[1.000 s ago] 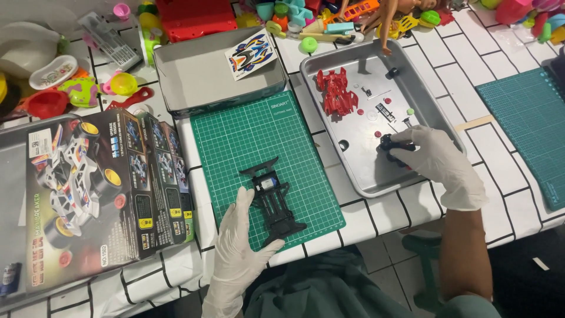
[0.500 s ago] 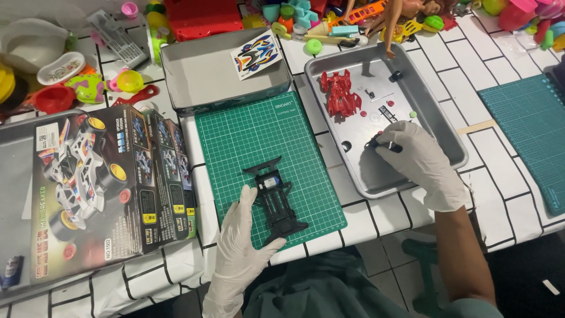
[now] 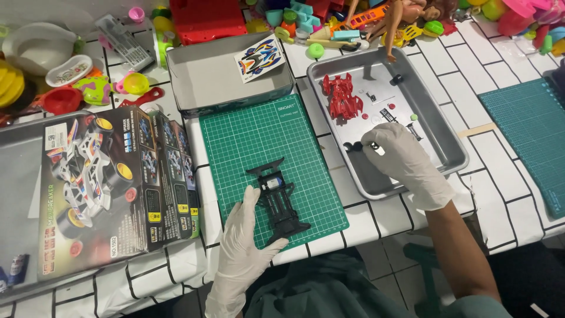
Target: Assembling a plastic model toy car by fitting gears, motor, and chassis components together.
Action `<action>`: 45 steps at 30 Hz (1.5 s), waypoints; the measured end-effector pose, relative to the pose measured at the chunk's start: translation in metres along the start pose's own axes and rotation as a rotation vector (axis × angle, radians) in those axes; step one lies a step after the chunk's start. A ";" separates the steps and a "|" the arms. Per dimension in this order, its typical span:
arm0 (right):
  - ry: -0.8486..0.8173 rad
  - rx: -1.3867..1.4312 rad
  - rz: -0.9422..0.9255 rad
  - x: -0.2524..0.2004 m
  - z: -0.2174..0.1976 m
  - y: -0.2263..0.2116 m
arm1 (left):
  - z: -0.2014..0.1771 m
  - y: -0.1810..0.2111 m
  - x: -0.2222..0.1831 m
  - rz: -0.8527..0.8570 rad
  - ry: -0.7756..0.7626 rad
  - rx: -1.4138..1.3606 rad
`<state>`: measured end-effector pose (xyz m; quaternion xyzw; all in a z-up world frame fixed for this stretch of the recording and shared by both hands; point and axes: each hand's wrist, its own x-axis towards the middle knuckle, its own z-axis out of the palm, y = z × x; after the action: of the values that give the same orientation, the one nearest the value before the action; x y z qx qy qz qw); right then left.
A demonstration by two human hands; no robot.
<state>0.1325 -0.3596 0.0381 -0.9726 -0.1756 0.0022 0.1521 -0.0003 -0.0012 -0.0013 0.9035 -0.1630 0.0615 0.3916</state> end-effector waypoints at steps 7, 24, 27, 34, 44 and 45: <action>-0.175 0.013 0.108 0.008 -0.008 -0.020 | 0.000 0.000 0.000 0.028 0.009 -0.001; -0.093 0.289 0.206 0.009 0.014 -0.020 | -0.001 0.005 0.002 -0.054 -0.018 -0.004; -0.136 0.312 0.281 0.013 0.013 -0.020 | 0.001 0.005 0.002 -0.071 -0.007 -0.003; -0.198 0.396 0.563 0.014 -0.018 -0.047 | 0.001 0.004 0.001 -0.070 -0.014 0.003; -0.095 0.200 0.350 0.001 0.013 -0.029 | -0.008 0.008 0.004 -0.005 -0.012 -0.026; -0.165 0.170 0.414 0.004 0.010 -0.036 | -0.013 0.012 0.004 -0.090 -0.038 -0.113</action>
<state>0.1238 -0.3232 0.0392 -0.9681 0.0167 0.1276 0.2148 -0.0009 -0.0009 0.0167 0.8874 -0.1328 0.0173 0.4412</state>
